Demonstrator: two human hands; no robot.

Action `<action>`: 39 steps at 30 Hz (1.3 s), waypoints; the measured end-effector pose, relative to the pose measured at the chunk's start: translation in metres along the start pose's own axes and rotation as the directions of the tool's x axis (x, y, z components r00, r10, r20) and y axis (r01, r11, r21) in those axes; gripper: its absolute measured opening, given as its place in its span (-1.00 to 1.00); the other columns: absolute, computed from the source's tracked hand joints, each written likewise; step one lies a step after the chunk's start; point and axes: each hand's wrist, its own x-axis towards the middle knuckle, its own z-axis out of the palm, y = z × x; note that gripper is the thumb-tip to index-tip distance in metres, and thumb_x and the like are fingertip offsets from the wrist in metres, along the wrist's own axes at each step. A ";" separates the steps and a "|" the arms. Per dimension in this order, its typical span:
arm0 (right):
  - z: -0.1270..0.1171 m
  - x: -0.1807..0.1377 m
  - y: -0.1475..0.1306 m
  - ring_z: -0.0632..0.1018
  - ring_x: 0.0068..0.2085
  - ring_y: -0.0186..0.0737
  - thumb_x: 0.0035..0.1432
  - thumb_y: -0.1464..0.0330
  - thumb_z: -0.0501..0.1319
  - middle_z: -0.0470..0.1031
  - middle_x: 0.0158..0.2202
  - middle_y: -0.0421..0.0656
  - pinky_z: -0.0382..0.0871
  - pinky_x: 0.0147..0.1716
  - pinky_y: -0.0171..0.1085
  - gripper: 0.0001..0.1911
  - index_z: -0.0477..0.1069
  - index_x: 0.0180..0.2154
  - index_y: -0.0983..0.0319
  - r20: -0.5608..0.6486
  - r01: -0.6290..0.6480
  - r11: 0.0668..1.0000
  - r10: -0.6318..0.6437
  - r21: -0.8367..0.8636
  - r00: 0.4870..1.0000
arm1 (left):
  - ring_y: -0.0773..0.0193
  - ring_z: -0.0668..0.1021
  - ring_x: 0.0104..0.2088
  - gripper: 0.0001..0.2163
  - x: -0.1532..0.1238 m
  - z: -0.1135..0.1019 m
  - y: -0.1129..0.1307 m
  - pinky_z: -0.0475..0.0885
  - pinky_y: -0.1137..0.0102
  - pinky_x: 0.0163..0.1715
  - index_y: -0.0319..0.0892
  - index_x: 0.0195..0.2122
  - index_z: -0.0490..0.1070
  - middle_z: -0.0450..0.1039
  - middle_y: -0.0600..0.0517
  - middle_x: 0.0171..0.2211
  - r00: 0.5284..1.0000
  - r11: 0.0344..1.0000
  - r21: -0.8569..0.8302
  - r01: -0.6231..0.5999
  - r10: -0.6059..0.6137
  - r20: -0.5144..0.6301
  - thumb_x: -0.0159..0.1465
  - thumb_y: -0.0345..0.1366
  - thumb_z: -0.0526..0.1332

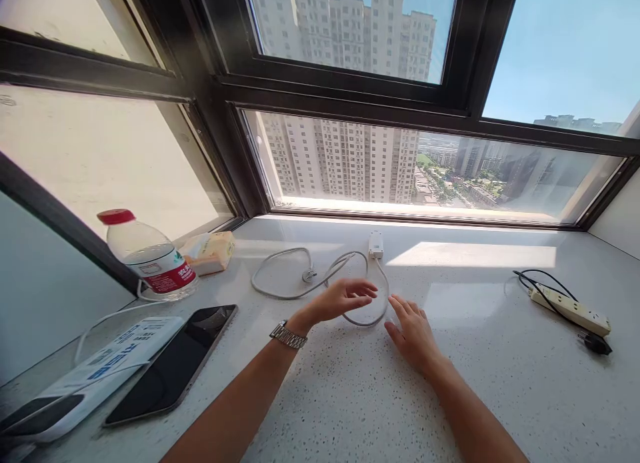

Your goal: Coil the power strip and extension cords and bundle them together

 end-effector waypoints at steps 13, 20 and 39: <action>-0.006 0.003 -0.021 0.32 0.15 0.04 0.21 0.29 0.20 0.37 0.15 -0.06 0.20 0.12 0.01 -0.61 0.40 0.08 0.15 0.141 0.046 0.998 -0.041 -0.033 0.989 | 0.20 0.45 0.06 -0.46 -0.014 -0.064 -0.078 0.28 0.41 0.11 -0.17 0.08 0.42 0.41 -0.01 0.11 0.904 0.790 0.521 0.324 -0.097 -0.415 0.06 -0.50 0.02; -0.006 0.002 -0.017 0.39 0.09 0.03 0.19 0.34 0.23 0.44 0.07 -0.04 0.28 0.05 0.00 -0.69 0.46 -0.01 0.18 0.071 0.045 0.999 -0.043 -0.025 0.997 | 0.09 0.48 -0.05 -0.47 -0.015 -0.067 -0.076 0.34 0.34 -0.01 -0.21 0.15 0.34 0.50 -0.09 -0.05 0.880 0.734 0.557 0.388 -0.116 -0.460 0.14 -0.50 -0.01; 0.002 0.002 -0.009 0.45 0.01 -0.01 0.20 0.32 0.22 0.50 -0.02 -0.03 0.31 0.00 -0.01 -0.74 0.48 -0.06 0.19 0.007 0.043 0.996 -0.044 0.082 0.999 | 0.08 0.50 -0.16 -0.44 -0.015 -0.065 -0.037 0.37 0.28 -0.15 -0.21 0.29 0.11 0.43 -0.14 -0.08 0.923 0.685 0.637 0.353 -0.145 -0.357 0.24 -0.26 -0.06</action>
